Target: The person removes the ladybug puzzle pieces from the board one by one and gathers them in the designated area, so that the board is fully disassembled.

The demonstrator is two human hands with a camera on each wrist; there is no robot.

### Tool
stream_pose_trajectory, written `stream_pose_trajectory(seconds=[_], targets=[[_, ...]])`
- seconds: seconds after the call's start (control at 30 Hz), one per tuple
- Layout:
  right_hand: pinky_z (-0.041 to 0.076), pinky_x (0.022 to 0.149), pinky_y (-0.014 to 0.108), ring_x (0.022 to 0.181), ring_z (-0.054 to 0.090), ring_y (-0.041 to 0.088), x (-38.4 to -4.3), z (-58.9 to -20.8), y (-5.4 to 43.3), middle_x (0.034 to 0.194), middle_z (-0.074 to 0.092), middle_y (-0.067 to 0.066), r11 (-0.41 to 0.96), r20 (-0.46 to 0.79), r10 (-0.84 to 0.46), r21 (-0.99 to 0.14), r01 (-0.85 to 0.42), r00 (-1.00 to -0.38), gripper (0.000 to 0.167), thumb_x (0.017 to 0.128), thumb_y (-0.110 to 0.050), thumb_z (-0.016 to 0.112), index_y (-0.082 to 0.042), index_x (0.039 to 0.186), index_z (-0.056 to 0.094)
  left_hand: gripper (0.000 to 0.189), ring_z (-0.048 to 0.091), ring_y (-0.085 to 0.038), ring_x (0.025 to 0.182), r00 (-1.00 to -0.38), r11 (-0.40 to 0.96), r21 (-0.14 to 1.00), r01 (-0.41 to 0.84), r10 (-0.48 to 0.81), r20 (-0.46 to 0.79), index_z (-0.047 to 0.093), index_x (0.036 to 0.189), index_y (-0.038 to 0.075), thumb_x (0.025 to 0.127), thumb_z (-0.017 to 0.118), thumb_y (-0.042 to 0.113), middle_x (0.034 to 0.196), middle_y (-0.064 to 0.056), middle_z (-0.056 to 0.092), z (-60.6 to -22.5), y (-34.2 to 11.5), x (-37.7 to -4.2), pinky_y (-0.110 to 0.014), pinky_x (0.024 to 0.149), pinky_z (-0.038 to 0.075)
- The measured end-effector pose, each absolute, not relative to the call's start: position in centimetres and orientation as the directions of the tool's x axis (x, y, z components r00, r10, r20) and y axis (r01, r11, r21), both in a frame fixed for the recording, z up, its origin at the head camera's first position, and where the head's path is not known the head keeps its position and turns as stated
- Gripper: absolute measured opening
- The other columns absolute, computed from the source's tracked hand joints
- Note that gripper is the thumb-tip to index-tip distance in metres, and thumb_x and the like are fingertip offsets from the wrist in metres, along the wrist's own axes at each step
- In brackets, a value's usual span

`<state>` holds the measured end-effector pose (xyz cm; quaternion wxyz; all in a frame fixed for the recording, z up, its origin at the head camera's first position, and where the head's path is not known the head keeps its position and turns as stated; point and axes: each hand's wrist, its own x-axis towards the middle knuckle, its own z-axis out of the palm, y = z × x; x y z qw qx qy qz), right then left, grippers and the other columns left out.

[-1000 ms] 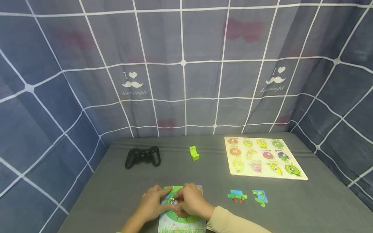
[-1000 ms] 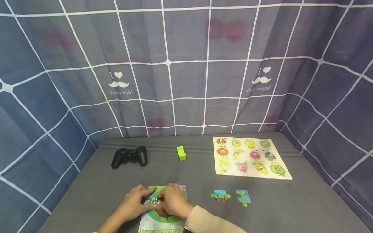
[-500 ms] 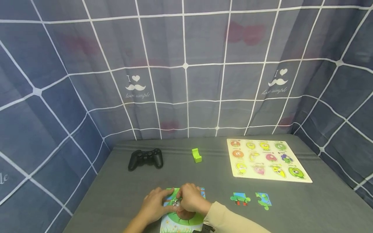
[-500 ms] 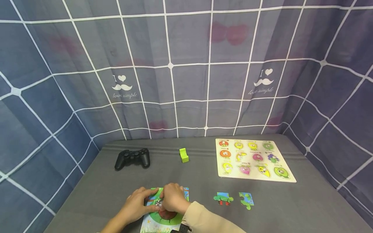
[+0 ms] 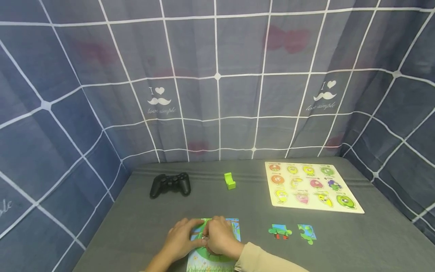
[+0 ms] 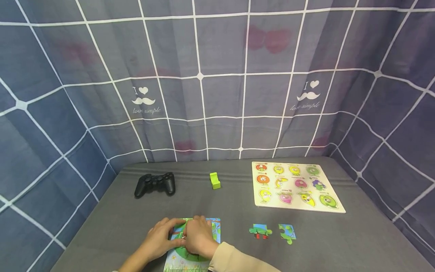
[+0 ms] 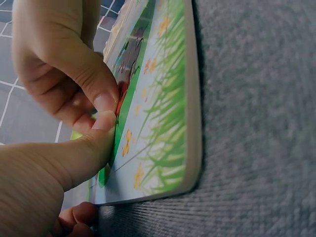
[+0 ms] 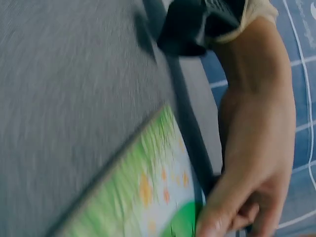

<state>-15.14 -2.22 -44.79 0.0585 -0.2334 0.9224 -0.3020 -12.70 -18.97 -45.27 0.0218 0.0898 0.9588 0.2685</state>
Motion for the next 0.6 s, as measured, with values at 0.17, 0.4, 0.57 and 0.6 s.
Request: stream_pose_trajectory(seconds=[0.17,0.4,0.57,0.6], targets=[[0.033,0.074,0.029,0.077,0.043,0.011,-15.49,-44.68,-1.76,0.081,0.058,-0.005,0.793,0.044,-0.413,-0.474,-0.383,-0.910,0.028,0.064,-0.019,0.088,-0.013,0.083,0.068,0.067,0.038,-0.010,0.076,-0.984,0.844,0.512,0.162,0.180,0.014,0.062,0.128,0.022,0.073,0.076,0.058,0.084,0.006,0.046,-45.24,-18.91,-12.75,-0.027,0.069,0.030],[0.031,0.074,0.028,0.076,0.043,0.012,-15.69,-44.69,-1.48,0.080,0.057,-0.006,0.746,0.005,-0.406,-0.576,-0.334,-0.914,0.030,0.061,-0.022,0.090,-0.011,0.080,0.068,0.071,0.041,-0.011,0.079,-0.985,0.846,0.517,0.132,0.168,-0.024,0.059,0.131,0.021,0.072,0.077,0.057,0.088,0.006,0.050,-45.33,-18.82,-12.61,-0.029,0.070,0.032],[0.031,0.076,0.030,0.079,0.045,0.013,-15.55,-44.89,-1.47,0.081,0.058,-0.005,0.722,0.045,-0.394,-0.603,-0.340,-0.918,0.032,0.061,-0.018,0.090,-0.012,0.082,0.066,0.072,0.043,-0.010,0.081,-0.985,0.846,0.510,0.155,0.171,0.017,0.056,0.132,0.021,0.072,0.078,0.054,0.089,0.006,0.051,-45.44,-18.85,-12.67,-0.029,0.071,0.032],[0.031,0.075,0.030,0.079,0.045,0.013,-15.52,-44.96,-1.46,0.081,0.058,-0.005,0.714,0.061,-0.397,-0.607,-0.349,-0.916,0.031,0.062,-0.017,0.089,-0.012,0.082,0.066,0.072,0.042,-0.009,0.080,-0.985,0.847,0.507,0.162,0.172,0.028,0.056,0.132,0.021,0.072,0.078,0.053,0.087,0.007,0.050,-45.46,-18.88,-12.68,-0.029,0.070,0.032]])
